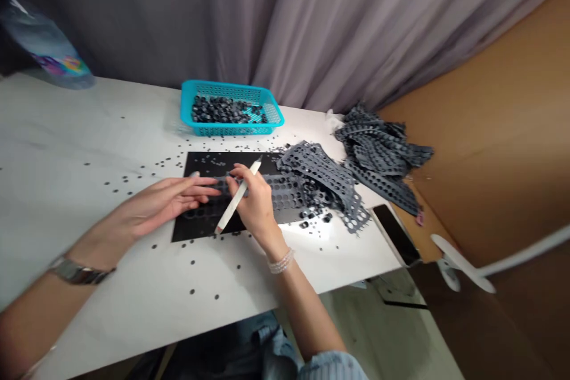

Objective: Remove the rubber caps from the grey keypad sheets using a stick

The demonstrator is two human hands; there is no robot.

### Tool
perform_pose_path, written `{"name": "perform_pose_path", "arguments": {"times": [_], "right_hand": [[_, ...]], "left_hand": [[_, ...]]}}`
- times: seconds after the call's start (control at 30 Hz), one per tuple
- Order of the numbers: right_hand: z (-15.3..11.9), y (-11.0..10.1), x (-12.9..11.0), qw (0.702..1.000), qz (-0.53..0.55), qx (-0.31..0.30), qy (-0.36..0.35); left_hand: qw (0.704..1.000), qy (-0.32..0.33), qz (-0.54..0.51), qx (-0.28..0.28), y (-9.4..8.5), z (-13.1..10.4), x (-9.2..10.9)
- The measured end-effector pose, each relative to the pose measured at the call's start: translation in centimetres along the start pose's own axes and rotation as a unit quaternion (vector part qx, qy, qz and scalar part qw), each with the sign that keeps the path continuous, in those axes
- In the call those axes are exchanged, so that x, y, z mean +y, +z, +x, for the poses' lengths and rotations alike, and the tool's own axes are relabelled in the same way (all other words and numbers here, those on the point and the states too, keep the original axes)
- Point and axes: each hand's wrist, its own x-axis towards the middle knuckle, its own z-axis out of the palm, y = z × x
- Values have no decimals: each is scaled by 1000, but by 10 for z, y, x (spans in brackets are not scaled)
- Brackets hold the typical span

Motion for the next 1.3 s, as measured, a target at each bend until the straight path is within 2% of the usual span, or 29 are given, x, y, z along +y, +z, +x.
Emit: {"name": "perform_pose_path", "arguments": {"times": [0.07,0.1,0.13,0.17,0.23,0.3,0.33,0.4,0.43,0.5,0.53,0.6,0.67,0.73,0.83,0.97,1.17,1.3], "right_hand": [[-6,-33,19,986,-150,46,56],[-11,-52,29,964,-238,68,94],[-17,-71,39,951,-273,85,116],[-22,-88,48,943,-292,97,131],[-32,-116,63,930,-312,113,155],[-37,-130,70,926,-312,128,169],[-36,-132,70,927,-305,135,171],[-30,-126,61,936,-268,150,174],[-26,-119,53,946,-235,138,176],[-15,-98,31,968,-151,96,177],[-9,-84,20,980,-55,47,187],[2,-54,0,971,114,-68,199],[12,-22,-12,952,196,-134,194],[19,6,-16,942,228,-164,183],[22,33,-12,941,243,-142,187],[14,44,-6,943,248,-126,181],[6,46,-8,928,308,-77,195],[7,44,-7,929,284,-82,222]], "left_hand": [[996,17,81,43,-7,0,3],[988,34,134,72,-13,1,4],[973,53,199,105,-19,3,5],[949,72,272,145,-25,4,5],[879,118,410,214,-36,5,5],[820,162,495,236,-41,5,4],[806,181,516,226,-42,5,4],[800,200,534,188,-41,5,1],[798,207,541,165,-40,6,-1],[791,219,557,129,-37,8,-5],[786,225,565,116,-36,9,-8],[776,233,577,102,-34,11,-13],[771,240,581,97,-33,13,-17],[770,243,582,96,-32,14,-19],[765,244,588,94,-31,15,-20],[761,240,595,98,-29,15,-19],[759,223,600,119,-18,8,-14],[762,215,596,133,-14,5,-12]]}}
